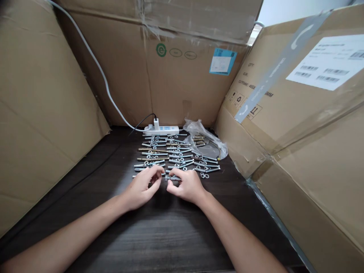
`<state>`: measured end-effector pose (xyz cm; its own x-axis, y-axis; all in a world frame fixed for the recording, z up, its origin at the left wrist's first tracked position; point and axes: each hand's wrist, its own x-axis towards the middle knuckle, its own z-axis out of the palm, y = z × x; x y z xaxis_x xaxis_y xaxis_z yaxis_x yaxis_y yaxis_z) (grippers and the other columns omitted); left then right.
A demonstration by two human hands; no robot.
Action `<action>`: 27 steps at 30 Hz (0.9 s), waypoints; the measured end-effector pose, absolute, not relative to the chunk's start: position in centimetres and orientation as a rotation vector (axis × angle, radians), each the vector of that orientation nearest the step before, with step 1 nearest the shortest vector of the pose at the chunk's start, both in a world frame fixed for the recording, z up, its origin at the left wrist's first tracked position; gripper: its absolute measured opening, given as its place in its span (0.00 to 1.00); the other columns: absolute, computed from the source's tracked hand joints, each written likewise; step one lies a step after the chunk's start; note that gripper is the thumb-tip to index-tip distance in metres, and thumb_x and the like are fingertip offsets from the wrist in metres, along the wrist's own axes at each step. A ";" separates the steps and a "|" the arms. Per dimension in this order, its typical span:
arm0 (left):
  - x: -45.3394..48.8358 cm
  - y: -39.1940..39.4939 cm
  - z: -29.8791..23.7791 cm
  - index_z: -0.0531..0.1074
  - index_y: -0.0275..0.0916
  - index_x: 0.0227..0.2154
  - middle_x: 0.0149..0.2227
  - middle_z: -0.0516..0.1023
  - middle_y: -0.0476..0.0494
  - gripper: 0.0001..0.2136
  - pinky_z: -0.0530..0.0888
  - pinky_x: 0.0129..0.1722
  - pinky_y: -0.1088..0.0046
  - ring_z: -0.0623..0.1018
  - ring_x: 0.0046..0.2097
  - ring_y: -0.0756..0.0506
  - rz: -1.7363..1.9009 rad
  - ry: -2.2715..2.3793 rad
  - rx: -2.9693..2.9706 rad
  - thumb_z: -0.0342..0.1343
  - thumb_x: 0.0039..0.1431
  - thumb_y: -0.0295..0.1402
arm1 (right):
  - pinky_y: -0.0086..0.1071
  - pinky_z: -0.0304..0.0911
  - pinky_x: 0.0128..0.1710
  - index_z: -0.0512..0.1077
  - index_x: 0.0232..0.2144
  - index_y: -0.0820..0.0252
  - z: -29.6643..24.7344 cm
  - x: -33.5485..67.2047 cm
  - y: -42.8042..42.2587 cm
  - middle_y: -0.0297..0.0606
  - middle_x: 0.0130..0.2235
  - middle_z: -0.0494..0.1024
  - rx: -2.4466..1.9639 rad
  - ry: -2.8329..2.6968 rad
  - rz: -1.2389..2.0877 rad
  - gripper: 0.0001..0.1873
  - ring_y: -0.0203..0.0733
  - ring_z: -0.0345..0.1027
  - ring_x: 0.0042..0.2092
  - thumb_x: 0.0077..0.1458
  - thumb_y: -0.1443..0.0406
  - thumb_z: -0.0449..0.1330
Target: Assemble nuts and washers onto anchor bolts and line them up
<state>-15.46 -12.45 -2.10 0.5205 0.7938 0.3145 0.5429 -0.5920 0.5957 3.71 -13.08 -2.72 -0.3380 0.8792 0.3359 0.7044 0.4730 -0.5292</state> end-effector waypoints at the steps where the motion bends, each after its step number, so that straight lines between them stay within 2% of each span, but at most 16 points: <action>1: -15.4 -12.6 -2.0 0.65 0.41 0.42 0.34 0.73 0.50 0.09 0.66 0.39 0.71 0.71 0.36 0.48 0.806 1.051 2.338 0.47 0.58 0.28 | 0.25 0.53 0.22 0.74 0.32 0.58 -2.7 3.7 -13.1 0.29 0.19 0.69 -1.303 -2.141 0.394 0.10 0.32 0.57 0.19 0.47 0.63 0.57; 8: -15.4 -12.4 -2.1 0.67 0.40 0.37 0.34 0.74 0.48 0.07 0.65 0.40 0.67 0.71 0.37 0.45 0.705 1.117 2.428 0.48 0.57 0.28 | 0.25 0.53 0.22 0.74 0.31 0.59 -2.4 3.8 -13.2 0.29 0.19 0.68 -1.310 -2.120 0.388 0.09 0.31 0.57 0.19 0.46 0.63 0.57; 12: -15.5 -12.4 -2.0 0.65 0.40 0.44 0.37 0.73 0.47 0.12 0.66 0.43 0.67 0.71 0.40 0.45 0.789 1.134 2.360 0.48 0.57 0.27 | 0.25 0.51 0.21 0.73 0.31 0.60 -2.3 4.0 -13.1 0.28 0.17 0.65 -1.346 -2.097 0.362 0.09 0.31 0.55 0.18 0.46 0.62 0.57; 16: -15.3 -12.7 -2.1 0.63 0.41 0.47 0.38 0.72 0.47 0.13 0.66 0.42 0.69 0.71 0.39 0.47 0.782 0.977 2.357 0.49 0.58 0.29 | 0.25 0.53 0.23 0.74 0.33 0.59 -2.6 4.1 -13.1 0.30 0.20 0.70 -1.311 -2.129 0.388 0.10 0.32 0.58 0.20 0.47 0.62 0.57; 22: -15.0 -12.6 -2.2 0.65 0.40 0.41 0.36 0.72 0.46 0.08 0.65 0.40 0.68 0.69 0.38 0.46 0.712 0.986 2.381 0.45 0.63 0.34 | 0.24 0.54 0.23 0.74 0.33 0.58 -2.8 3.9 -13.3 0.30 0.20 0.70 -1.284 -2.154 0.400 0.09 0.32 0.59 0.20 0.47 0.63 0.57; 27: -14.9 -12.5 -2.5 0.65 0.39 0.31 0.32 0.70 0.46 0.11 0.63 0.37 0.69 0.67 0.35 0.46 0.661 1.011 2.415 0.40 0.64 0.34 | 0.24 0.55 0.24 0.74 0.31 0.58 -2.6 3.5 -13.5 0.30 0.21 0.71 -1.266 -2.191 0.413 0.09 0.32 0.60 0.21 0.47 0.63 0.57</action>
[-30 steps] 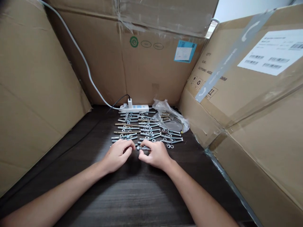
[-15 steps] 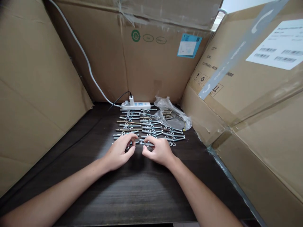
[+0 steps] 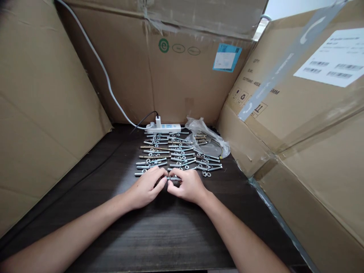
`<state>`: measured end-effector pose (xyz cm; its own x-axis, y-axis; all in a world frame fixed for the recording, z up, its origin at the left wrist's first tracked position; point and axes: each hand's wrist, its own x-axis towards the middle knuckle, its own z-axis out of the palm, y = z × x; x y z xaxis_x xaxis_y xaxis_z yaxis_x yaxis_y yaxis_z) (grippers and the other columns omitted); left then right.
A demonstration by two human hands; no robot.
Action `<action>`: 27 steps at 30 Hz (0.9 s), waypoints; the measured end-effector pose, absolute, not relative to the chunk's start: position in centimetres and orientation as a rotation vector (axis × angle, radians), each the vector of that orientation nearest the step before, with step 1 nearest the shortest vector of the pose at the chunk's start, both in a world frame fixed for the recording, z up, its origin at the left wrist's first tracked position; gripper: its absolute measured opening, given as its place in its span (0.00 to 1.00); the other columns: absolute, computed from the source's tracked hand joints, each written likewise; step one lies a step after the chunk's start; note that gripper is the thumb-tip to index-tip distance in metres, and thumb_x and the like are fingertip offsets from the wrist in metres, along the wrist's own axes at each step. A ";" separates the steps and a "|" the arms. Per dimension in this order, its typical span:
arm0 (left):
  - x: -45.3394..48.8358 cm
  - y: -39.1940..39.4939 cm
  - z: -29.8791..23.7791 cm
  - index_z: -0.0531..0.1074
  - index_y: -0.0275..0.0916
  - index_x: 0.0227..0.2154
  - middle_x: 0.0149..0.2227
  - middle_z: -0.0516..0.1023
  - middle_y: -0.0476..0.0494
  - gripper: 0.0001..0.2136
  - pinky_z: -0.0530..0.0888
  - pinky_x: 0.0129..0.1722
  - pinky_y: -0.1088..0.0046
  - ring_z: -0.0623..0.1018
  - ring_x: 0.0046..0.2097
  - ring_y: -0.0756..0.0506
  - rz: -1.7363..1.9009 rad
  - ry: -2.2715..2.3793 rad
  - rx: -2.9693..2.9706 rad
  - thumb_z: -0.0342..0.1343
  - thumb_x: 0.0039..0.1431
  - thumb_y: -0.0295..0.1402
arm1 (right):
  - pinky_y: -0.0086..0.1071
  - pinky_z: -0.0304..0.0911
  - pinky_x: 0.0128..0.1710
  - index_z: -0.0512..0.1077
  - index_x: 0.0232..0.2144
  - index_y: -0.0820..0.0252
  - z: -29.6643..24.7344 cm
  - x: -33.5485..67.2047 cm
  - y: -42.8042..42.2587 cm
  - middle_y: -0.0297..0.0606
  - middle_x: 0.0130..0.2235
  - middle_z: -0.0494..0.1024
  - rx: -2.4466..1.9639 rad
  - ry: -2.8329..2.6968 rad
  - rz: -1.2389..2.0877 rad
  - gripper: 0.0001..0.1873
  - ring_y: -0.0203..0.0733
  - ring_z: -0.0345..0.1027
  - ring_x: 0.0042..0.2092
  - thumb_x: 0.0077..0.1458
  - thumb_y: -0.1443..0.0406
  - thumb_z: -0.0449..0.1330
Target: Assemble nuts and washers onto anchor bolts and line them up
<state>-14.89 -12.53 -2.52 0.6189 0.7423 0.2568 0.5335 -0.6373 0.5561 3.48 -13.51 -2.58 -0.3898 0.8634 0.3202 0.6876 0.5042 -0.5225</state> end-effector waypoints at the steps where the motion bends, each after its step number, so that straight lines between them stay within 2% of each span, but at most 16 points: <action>1: -14.8 -12.6 -2.6 0.64 0.39 0.29 0.30 0.69 0.47 0.11 0.62 0.35 0.70 0.66 0.34 0.46 0.664 1.029 2.391 0.40 0.64 0.35 | 0.24 0.55 0.24 0.73 0.31 0.58 -2.5 3.4 -13.6 0.30 0.21 0.71 -1.259 -2.197 0.417 0.09 0.32 0.60 0.21 0.47 0.63 0.56; 6: -14.2 -12.9 -3.0 0.61 0.38 0.22 0.22 0.63 0.51 0.18 0.58 0.28 0.73 0.63 0.27 0.49 0.695 1.052 1.932 0.37 0.64 0.40 | 0.23 0.54 0.24 0.73 0.31 0.59 -2.1 3.3 -13.8 0.29 0.20 0.70 -1.205 -2.208 0.388 0.09 0.31 0.58 0.20 0.46 0.63 0.56; 10: -13.9 -12.9 -2.8 0.57 0.39 0.19 0.16 0.56 0.55 0.20 0.54 0.22 0.74 0.56 0.19 0.52 0.586 0.976 1.422 0.37 0.62 0.45 | 0.23 0.54 0.24 0.73 0.30 0.59 -1.8 3.4 -14.0 0.29 0.19 0.69 -1.151 -2.217 0.347 0.08 0.30 0.57 0.20 0.46 0.63 0.57; 14: -14.0 -13.0 -2.5 0.59 0.38 0.24 0.18 0.59 0.55 0.16 0.50 0.20 0.77 0.54 0.19 0.54 0.586 0.919 1.186 0.40 0.61 0.44 | 0.23 0.54 0.24 0.74 0.31 0.58 -1.9 3.3 -13.9 0.30 0.20 0.72 -1.189 -2.239 0.332 0.09 0.31 0.60 0.20 0.46 0.63 0.57; 18: -13.9 -13.1 -2.5 0.57 0.39 0.29 0.22 0.59 0.56 0.12 0.50 0.20 0.80 0.55 0.21 0.56 0.630 0.833 1.142 0.46 0.59 0.42 | 0.23 0.54 0.24 0.74 0.32 0.57 -1.9 3.3 -13.9 0.30 0.21 0.73 -1.241 -2.261 0.339 0.09 0.32 0.61 0.20 0.47 0.63 0.57; 27: -14.4 -13.0 -2.7 0.57 0.39 0.27 0.19 0.51 0.58 0.13 0.43 0.19 0.79 0.47 0.18 0.57 0.516 0.839 0.967 0.42 0.62 0.42 | 0.24 0.54 0.24 0.74 0.34 0.58 -1.5 3.8 -13.8 0.30 0.19 0.72 -1.310 -2.250 0.260 0.11 0.33 0.62 0.20 0.49 0.61 0.57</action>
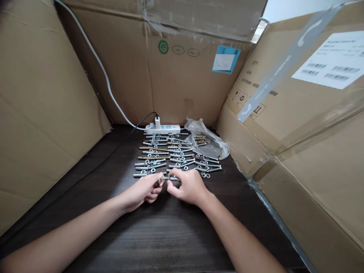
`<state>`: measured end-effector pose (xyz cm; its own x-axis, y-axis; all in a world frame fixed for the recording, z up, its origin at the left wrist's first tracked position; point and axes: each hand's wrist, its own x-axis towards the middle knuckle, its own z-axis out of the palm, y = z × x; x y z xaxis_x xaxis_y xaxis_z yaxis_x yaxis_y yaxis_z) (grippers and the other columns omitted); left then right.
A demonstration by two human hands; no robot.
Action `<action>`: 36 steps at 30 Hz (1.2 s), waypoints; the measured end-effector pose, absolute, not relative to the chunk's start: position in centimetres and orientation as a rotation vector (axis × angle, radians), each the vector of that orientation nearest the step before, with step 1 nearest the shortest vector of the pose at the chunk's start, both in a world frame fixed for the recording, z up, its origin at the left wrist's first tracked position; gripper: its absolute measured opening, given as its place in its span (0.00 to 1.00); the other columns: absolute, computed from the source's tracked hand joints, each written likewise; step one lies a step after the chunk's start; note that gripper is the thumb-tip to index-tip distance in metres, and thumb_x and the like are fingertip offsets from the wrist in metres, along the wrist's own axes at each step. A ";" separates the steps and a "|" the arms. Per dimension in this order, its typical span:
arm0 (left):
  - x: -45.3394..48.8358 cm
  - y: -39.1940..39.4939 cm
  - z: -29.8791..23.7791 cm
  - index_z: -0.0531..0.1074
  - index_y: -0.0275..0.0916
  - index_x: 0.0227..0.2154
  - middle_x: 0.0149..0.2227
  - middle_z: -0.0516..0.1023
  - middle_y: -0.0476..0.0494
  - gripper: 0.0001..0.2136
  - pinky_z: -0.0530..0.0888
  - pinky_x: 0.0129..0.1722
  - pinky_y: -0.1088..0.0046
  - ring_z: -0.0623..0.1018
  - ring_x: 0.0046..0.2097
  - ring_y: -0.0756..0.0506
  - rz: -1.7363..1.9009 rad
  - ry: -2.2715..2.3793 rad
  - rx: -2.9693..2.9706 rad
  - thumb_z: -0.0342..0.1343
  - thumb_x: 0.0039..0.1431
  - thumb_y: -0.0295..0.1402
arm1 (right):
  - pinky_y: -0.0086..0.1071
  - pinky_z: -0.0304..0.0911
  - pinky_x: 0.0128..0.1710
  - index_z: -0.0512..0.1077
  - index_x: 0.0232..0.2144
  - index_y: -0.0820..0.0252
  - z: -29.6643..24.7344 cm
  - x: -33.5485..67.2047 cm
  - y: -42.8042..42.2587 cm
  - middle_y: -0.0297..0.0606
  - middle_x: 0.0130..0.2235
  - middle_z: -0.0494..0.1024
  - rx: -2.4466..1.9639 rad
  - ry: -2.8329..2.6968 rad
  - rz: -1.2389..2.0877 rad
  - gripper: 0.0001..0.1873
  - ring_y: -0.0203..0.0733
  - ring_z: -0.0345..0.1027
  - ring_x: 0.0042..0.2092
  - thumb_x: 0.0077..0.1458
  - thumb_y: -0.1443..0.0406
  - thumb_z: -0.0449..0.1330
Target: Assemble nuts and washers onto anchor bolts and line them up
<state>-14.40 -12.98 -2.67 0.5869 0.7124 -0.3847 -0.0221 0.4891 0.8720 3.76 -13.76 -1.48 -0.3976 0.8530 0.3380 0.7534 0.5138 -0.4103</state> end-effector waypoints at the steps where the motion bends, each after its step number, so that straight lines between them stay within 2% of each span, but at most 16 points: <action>1: -14.4 -12.9 -2.7 0.57 0.38 0.27 0.20 0.52 0.57 0.12 0.43 0.19 0.79 0.47 0.18 0.57 0.516 0.809 0.922 0.42 0.62 0.41 | 0.25 0.54 0.24 0.75 0.35 0.58 -1.5 3.8 -13.7 0.30 0.18 0.72 -1.317 -2.242 0.248 0.11 0.33 0.62 0.20 0.50 0.61 0.57; 3: -14.4 -12.9 -2.8 0.58 0.38 0.28 0.21 0.54 0.56 0.12 0.45 0.19 0.79 0.48 0.19 0.57 0.525 0.754 0.831 0.43 0.61 0.40 | 0.25 0.55 0.24 0.75 0.37 0.57 -1.5 3.9 -13.7 0.30 0.20 0.75 -1.295 -2.240 0.251 0.12 0.33 0.64 0.20 0.51 0.61 0.57; 6: -14.2 -12.9 -2.9 0.59 0.36 0.29 0.24 0.57 0.54 0.12 0.48 0.20 0.80 0.51 0.20 0.57 0.547 0.729 0.732 0.43 0.61 0.41 | 0.24 0.58 0.28 0.75 0.42 0.54 -1.6 3.8 -13.8 0.32 0.31 0.80 -1.217 -2.260 0.296 0.14 0.33 0.69 0.25 0.53 0.61 0.57; 10: -14.0 -13.0 -3.0 0.59 0.36 0.29 0.24 0.57 0.53 0.12 0.49 0.20 0.80 0.53 0.20 0.57 0.548 0.723 0.708 0.44 0.60 0.40 | 0.25 0.61 0.31 0.74 0.44 0.53 -1.8 3.5 -13.8 0.33 0.37 0.81 -1.201 -2.289 0.330 0.15 0.34 0.73 0.29 0.54 0.62 0.57; 26: -14.1 -13.1 -3.0 0.63 0.34 0.28 0.26 0.62 0.49 0.12 0.55 0.23 0.78 0.60 0.23 0.54 0.580 0.707 0.728 0.44 0.60 0.38 | 0.26 0.63 0.37 0.75 0.45 0.51 -2.2 4.0 -13.6 0.34 0.38 0.81 -1.204 -2.298 0.394 0.14 0.37 0.75 0.35 0.57 0.60 0.55; 32: -14.2 -13.0 -2.8 0.63 0.34 0.28 0.26 0.62 0.50 0.12 0.54 0.22 0.78 0.58 0.22 0.55 0.542 0.711 0.710 0.46 0.59 0.39 | 0.25 0.60 0.29 0.74 0.45 0.52 -1.9 3.9 -13.7 0.32 0.37 0.81 -1.228 -2.276 0.377 0.15 0.33 0.70 0.25 0.56 0.60 0.56; 36: -14.4 -12.9 -2.8 0.62 0.34 0.26 0.25 0.59 0.51 0.11 0.51 0.21 0.79 0.54 0.21 0.56 0.509 0.683 0.711 0.47 0.57 0.37 | 0.26 0.57 0.27 0.75 0.41 0.54 -1.6 4.0 -13.7 0.32 0.28 0.79 -1.253 -2.257 0.334 0.13 0.33 0.66 0.22 0.56 0.59 0.55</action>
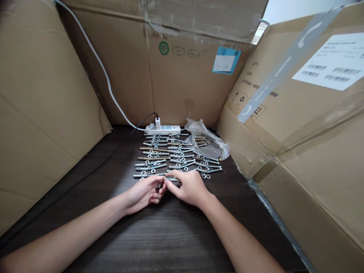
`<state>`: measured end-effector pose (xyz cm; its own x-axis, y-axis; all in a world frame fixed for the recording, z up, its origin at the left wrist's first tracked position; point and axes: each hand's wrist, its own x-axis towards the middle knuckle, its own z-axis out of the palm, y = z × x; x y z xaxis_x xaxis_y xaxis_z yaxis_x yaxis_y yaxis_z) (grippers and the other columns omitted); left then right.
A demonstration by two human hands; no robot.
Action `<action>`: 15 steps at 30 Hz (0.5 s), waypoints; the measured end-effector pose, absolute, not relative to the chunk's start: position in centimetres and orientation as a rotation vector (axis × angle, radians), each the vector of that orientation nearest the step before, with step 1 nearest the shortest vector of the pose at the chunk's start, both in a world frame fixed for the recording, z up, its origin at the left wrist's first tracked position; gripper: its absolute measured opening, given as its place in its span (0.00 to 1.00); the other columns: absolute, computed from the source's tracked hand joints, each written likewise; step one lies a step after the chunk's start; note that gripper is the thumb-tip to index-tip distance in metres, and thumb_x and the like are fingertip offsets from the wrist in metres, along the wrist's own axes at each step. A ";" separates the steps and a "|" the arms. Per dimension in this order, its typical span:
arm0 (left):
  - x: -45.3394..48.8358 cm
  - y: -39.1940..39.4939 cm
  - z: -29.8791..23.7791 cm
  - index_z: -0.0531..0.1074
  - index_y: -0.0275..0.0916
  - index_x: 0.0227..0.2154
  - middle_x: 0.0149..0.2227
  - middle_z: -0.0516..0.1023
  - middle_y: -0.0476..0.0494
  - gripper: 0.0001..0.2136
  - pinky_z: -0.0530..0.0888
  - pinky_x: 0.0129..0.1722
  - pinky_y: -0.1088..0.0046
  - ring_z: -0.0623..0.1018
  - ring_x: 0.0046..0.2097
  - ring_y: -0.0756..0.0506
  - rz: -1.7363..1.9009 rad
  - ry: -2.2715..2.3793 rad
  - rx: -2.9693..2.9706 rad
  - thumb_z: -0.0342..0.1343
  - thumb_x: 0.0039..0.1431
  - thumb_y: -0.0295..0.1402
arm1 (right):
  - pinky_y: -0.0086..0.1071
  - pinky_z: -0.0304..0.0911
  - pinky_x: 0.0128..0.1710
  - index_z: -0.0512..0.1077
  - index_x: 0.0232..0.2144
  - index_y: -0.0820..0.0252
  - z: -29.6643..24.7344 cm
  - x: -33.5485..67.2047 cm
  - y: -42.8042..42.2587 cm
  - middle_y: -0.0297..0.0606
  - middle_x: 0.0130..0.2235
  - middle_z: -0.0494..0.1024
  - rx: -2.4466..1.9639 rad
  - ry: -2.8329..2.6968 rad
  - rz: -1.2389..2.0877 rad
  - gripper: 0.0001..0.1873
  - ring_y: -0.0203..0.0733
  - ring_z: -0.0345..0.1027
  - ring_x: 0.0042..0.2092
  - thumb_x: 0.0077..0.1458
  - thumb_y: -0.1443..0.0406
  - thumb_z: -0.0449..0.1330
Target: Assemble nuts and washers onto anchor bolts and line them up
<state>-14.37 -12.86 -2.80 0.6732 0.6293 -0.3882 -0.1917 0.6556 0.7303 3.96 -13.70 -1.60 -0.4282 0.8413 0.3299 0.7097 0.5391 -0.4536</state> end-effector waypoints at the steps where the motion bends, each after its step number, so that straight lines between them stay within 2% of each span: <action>1: -14.4 -12.8 -2.8 0.62 0.35 0.26 0.24 0.58 0.52 0.11 0.50 0.21 0.79 0.54 0.21 0.56 0.501 0.679 0.712 0.47 0.57 0.37 | 0.26 0.56 0.26 0.75 0.39 0.55 -1.6 4.0 -13.7 0.32 0.26 0.78 -1.252 -2.249 0.322 0.12 0.33 0.66 0.22 0.56 0.59 0.55; 7: -14.4 -12.9 -2.4 0.59 0.37 0.27 0.22 0.51 0.56 0.10 0.47 0.20 0.79 0.49 0.20 0.56 0.558 0.671 0.716 0.50 0.57 0.38 | 0.26 0.52 0.25 0.69 0.30 0.58 -1.5 4.1 -13.7 0.29 0.19 0.68 -1.263 -2.260 0.316 0.09 0.32 0.59 0.21 0.56 0.60 0.54; 10: -14.4 -13.0 -2.3 0.57 0.38 0.29 0.22 0.51 0.56 0.09 0.47 0.20 0.80 0.50 0.21 0.56 0.599 0.617 0.733 0.52 0.58 0.35 | 0.26 0.52 0.26 0.67 0.31 0.58 -1.2 4.2 -13.8 0.29 0.21 0.68 -1.268 -2.293 0.369 0.10 0.33 0.59 0.23 0.59 0.60 0.51; 15: -14.4 -13.2 -2.4 0.57 0.39 0.30 0.23 0.51 0.57 0.11 0.47 0.20 0.80 0.50 0.21 0.57 0.620 0.587 0.794 0.52 0.59 0.38 | 0.27 0.54 0.29 0.64 0.34 0.58 -0.5 4.0 -14.0 0.32 0.28 0.71 -1.220 -2.390 0.463 0.10 0.35 0.64 0.28 0.63 0.62 0.45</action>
<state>-14.40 -13.23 -2.42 0.6748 0.6968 -0.2433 -0.2810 0.5473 0.7883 4.04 -13.97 -0.54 -0.5298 0.8214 0.2111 0.6833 0.5609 -0.4675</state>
